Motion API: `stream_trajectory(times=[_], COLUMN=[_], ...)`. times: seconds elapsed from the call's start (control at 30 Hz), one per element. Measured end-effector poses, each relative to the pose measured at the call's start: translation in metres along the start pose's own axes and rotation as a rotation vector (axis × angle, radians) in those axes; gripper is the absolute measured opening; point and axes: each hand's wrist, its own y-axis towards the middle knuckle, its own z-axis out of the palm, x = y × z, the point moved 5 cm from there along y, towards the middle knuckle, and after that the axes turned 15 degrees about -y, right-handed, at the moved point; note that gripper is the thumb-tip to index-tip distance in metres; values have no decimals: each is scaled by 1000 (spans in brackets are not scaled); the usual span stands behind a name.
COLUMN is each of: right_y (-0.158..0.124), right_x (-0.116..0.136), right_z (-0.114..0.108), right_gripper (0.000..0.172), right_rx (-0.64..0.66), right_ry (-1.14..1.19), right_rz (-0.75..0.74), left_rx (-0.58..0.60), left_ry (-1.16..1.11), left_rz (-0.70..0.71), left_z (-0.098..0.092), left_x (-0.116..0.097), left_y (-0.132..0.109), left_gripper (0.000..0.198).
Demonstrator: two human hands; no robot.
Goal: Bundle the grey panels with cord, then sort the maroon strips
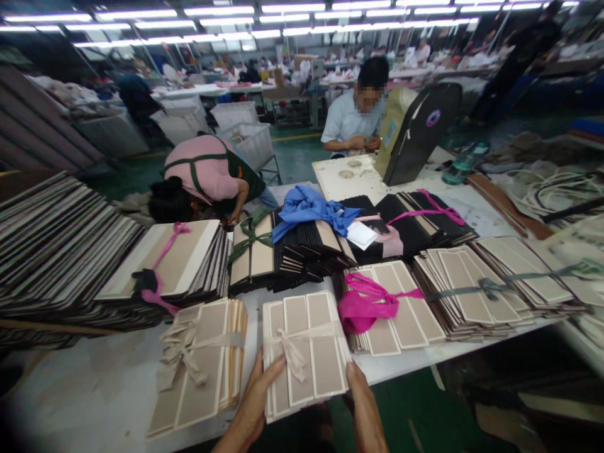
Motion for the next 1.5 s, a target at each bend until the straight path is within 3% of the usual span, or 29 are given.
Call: stream_trajectory(times=[0.1,0.23,0.4,0.67,0.87,1.03,1.2,1.3,1.37,1.43,1.5], right_y=[1,3,9,21,15,15,20,15,9,4,3], right_x=[12,23,9,1,-17,-32,-28,-34,-42,-51,-61], right_z=[-1,0,3,9,1,-9,-3,-6,-14,-26,-38], right_gripper=[65,62,54,44,49,53,54,57,61,67,73], right_rx=[-108,-89,-123,-162,-189,-214,-174,-207,-248,-289,-305], right_ry=[-14,33,197,324,321,296,189,146,88,-27,-201], right_rz=[-24,-126,-107,-193,-210,-163,-187,-164,-140,-102,-61], left_rx=[22,33,35,48,8,-13,-68,-79,-74,16,155], left_ry=[-29,-72,-48,-51,106,302,458,511,587,681,723], left_rz=[-6,-20,-10,-15,82,116,156,124,152,325,604], left_z=[15,24,25,34,21,1,8,13,8,3,-7], left_x=[-4,-7,-6,-2,-3,11,23,23,14,-9,-46], left_y=[10,24,33,37,31,22,26,10,-18,-55,-92], left_gripper=[89,90,88,91,80,86,80,83,82,73,61])
